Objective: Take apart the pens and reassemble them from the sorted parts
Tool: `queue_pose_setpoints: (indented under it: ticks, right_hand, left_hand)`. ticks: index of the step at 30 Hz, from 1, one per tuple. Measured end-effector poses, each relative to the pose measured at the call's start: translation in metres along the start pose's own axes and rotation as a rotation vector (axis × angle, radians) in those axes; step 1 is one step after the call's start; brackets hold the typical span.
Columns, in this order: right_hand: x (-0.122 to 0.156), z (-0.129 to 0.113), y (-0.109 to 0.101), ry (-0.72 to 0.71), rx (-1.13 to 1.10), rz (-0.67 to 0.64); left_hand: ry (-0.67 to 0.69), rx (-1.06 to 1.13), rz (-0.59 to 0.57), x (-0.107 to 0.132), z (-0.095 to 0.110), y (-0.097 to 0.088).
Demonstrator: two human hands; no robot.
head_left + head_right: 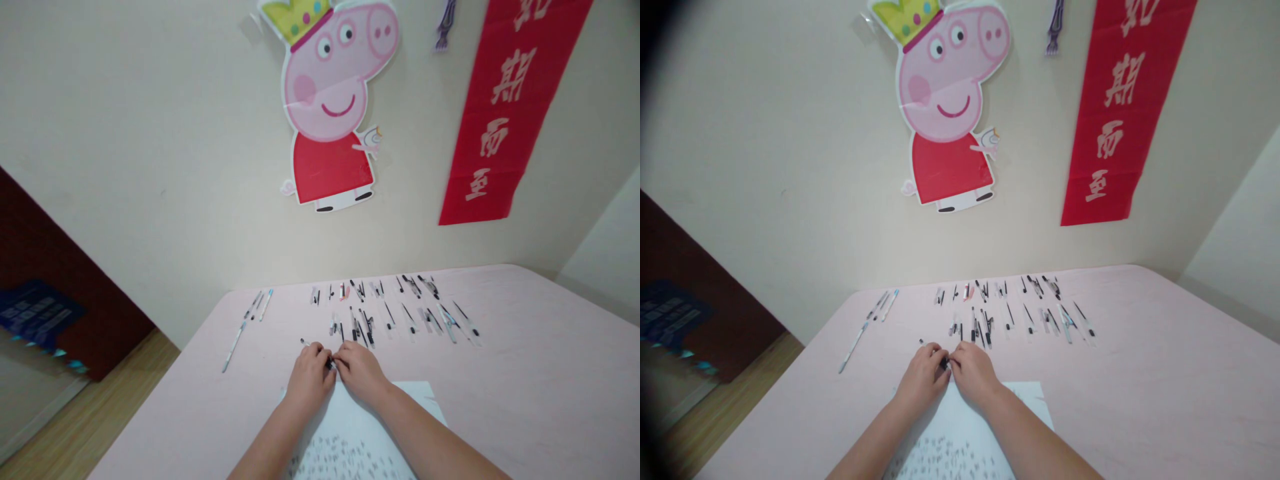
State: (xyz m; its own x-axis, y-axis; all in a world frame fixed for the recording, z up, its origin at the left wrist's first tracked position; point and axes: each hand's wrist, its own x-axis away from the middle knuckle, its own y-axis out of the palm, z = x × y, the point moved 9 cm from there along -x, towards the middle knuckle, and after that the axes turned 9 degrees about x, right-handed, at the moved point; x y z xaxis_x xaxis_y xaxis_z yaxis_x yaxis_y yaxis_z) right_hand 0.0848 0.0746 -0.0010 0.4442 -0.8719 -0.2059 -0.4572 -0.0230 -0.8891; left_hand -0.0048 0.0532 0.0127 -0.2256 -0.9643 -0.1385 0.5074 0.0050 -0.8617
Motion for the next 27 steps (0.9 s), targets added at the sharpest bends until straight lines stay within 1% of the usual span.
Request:
queue_pose_setpoints:
  ticks: [7,13,19,23,27]
  right_hand:
    - [0.000,-0.003,0.001,-0.045,-0.057,0.006]
    - [0.002,-0.002,-0.009,-0.027,-0.136,0.051]
    - [0.004,-0.011,-0.006,-0.124,-0.022,-0.012]
    - [0.004,-0.010,-0.001,-0.123,0.058,-0.054]
    - [0.004,-0.010,-0.001,-0.112,0.064,-0.048]
  left_hand:
    - [0.059,0.092,-0.060,-0.003,-0.011,-0.002]
    - [0.074,0.089,-0.064,-0.009,-0.024,-0.006]
    - [0.081,0.065,-0.026,-0.018,-0.044,-0.011]
    - [0.058,0.064,-0.021,-0.025,-0.056,-0.015]
    - [0.066,0.070,-0.034,-0.033,-0.060,-0.016]
